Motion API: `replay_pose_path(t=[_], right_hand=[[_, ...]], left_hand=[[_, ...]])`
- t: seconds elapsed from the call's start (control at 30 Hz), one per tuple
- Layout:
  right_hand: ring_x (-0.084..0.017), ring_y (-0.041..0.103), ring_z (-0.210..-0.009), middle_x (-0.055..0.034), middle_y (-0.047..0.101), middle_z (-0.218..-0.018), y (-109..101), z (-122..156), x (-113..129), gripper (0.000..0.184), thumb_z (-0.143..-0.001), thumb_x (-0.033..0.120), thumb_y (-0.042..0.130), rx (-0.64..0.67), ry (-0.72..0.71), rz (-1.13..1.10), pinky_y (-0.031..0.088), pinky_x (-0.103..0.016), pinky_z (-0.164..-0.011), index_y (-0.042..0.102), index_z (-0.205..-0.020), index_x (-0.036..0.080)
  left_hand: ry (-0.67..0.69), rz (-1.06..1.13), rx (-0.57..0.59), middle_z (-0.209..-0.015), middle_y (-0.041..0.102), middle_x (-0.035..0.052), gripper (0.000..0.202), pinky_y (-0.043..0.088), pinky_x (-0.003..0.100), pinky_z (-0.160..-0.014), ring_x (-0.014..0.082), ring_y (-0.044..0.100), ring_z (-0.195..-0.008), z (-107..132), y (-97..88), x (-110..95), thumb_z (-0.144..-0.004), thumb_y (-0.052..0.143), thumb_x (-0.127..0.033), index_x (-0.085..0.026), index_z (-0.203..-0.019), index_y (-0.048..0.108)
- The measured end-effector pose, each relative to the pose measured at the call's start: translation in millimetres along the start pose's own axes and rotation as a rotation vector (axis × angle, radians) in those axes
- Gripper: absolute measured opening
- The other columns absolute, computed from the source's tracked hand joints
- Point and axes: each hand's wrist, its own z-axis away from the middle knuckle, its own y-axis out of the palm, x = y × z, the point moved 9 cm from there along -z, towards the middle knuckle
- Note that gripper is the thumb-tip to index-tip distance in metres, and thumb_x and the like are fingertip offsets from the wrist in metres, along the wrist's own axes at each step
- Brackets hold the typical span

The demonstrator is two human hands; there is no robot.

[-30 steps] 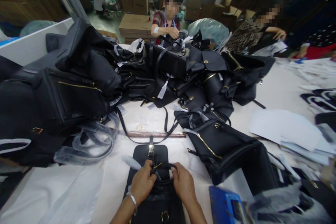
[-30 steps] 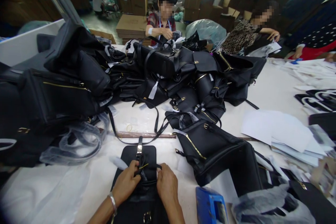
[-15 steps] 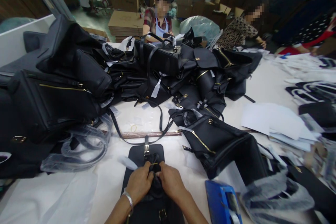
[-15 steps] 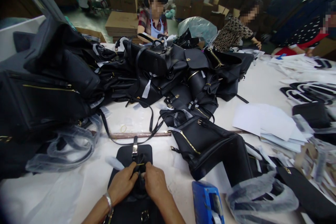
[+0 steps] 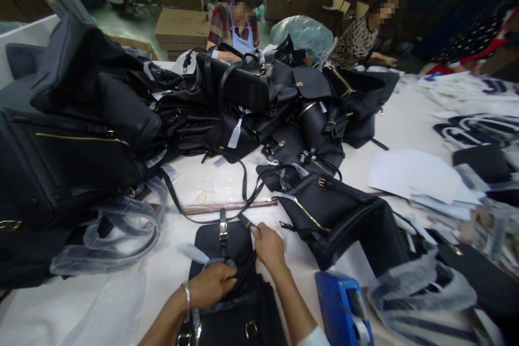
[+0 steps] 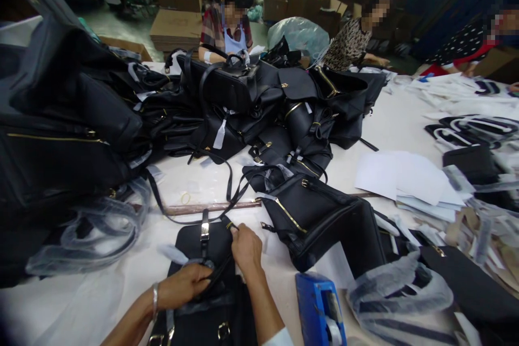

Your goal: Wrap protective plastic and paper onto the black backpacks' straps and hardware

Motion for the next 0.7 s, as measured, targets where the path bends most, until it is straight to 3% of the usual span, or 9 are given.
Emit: replay_pose_path(t=[0.07, 0.17, 0.27, 0.33, 0.43, 0.47, 0.53, 0.6, 0.7], right_hand=[[-0.024, 0.064, -0.085, -0.0117, 0.069, -0.089, 5.2, -5.0, -2.5, 0.032, -0.094, 0.037, 0.034, 0.000, 0.018, -0.061, 0.038, -0.030, -0.067, 0.060, -0.094, 0.018], [-0.018, 0.064, -0.075, -0.0038, 0.069, -0.079, 17.5, -1.3, -3.6, 0.025, -0.093, 0.034, 0.040, 0.060, -0.024, -0.185, 0.040, -0.025, -0.064, 0.060, -0.099, 0.021], [-0.012, 0.062, -0.064, 0.0036, 0.066, -0.070, 28.1, 11.0, -2.5, 0.029, -0.094, 0.032, 0.038, 0.119, -0.087, -0.323, 0.042, -0.021, -0.060, 0.055, -0.116, 0.025], [-0.011, 0.059, -0.060, 0.0047, 0.062, -0.068, 30.3, 18.4, 0.1, 0.033, -0.094, 0.034, 0.037, 0.135, -0.109, -0.493, 0.042, -0.020, -0.058, 0.052, -0.123, 0.026], [-0.011, 0.053, -0.055, 0.0051, 0.056, -0.066, 27.3, 24.3, 7.4, 0.037, -0.092, 0.038, 0.041, 0.143, -0.115, -0.759, 0.042, -0.022, -0.055, 0.052, -0.126, 0.027], [-0.011, 0.052, -0.055, 0.0052, 0.054, -0.065, 25.1, 25.2, 10.8, 0.038, -0.092, 0.039, 0.042, 0.142, -0.117, -0.809, 0.042, -0.022, -0.055, 0.051, -0.127, 0.027], [-0.011, 0.050, -0.057, 0.0050, 0.053, -0.066, 19.2, 26.1, 18.3, 0.041, -0.092, 0.040, 0.043, 0.137, -0.128, -0.883, 0.042, -0.022, -0.055, 0.050, -0.130, 0.028], [-0.011, 0.049, -0.058, 0.0046, 0.052, -0.067, 14.1, 27.0, 26.1, 0.043, -0.092, 0.041, 0.043, 0.143, -0.149, -0.938, 0.042, -0.022, -0.056, 0.047, -0.133, 0.028], [-0.011, 0.050, -0.057, 0.0039, 0.052, -0.066, 10.5, 29.4, 34.9, 0.047, -0.093, 0.043, 0.040, 0.155, -0.177, -0.957, 0.043, -0.023, -0.056, 0.043, -0.137, 0.027]], left_hand=[[0.010, 0.100, -0.108, -0.066, 0.062, -0.0016, 0.027, 0.041, 0.025, -0.062, 0.0172, 0.057, -0.066, -1.1, -5.0, 5.4, -0.085, 0.046, -0.033, -0.021, -0.064, 0.056], [-0.060, 0.351, -0.459, -0.074, 0.064, 0.0007, 0.029, 0.045, 0.030, -0.071, 0.0206, 0.059, -0.076, 3.3, -25.0, 34.8, -0.088, 0.044, -0.041, -0.020, -0.075, 0.058], [-0.131, 0.549, -0.727, -0.091, 0.067, 0.0054, 0.028, 0.048, 0.038, -0.083, 0.0247, 0.062, -0.089, 12.2, -35.6, 58.1, -0.084, 0.052, -0.042, -0.018, -0.098, 0.058], [-0.170, 0.528, -0.919, -0.116, 0.060, 0.0118, 0.048, 0.046, 0.044, -0.091, 0.0273, 0.060, -0.101, 23.9, -47.0, 56.0, -0.081, 0.057, -0.039, -0.016, -0.121, 0.048], [-0.159, 0.246, -1.178, -0.145, 0.031, 0.0166, 0.074, 0.035, 0.050, -0.105, 0.0304, 0.043, -0.126, 44.3, -70.6, 21.8, -0.080, 0.060, -0.037, -0.018, -0.142, 0.025], [-0.128, 0.175, -1.192, -0.147, 0.029, 0.0152, 0.075, 0.031, 0.050, -0.108, 0.0303, 0.037, -0.131, 44.8, -75.3, 8.4, -0.080, 0.061, -0.037, -0.019, -0.143, 0.024], [-0.075, 0.199, -1.113, -0.137, 0.044, 0.0126, 0.069, 0.036, 0.049, -0.104, 0.0295, 0.043, -0.126, 35.1, -77.6, -5.9, -0.079, 0.062, -0.037, -0.021, -0.139, 0.033], [-0.030, 0.400, -0.925, -0.111, 0.063, 0.0084, 0.053, 0.046, 0.043, -0.091, 0.0264, 0.059, -0.104, 15.3, -69.4, -8.0, -0.079, 0.062, -0.037, -0.021, -0.127, 0.047], [0.045, 0.763, -0.629, -0.073, 0.065, 0.0013, 0.027, 0.050, 0.032, -0.066, 0.0188, 0.062, -0.066, -12.0, -45.4, -12.8, -0.082, 0.058, -0.040, -0.017, -0.096, 0.064]])
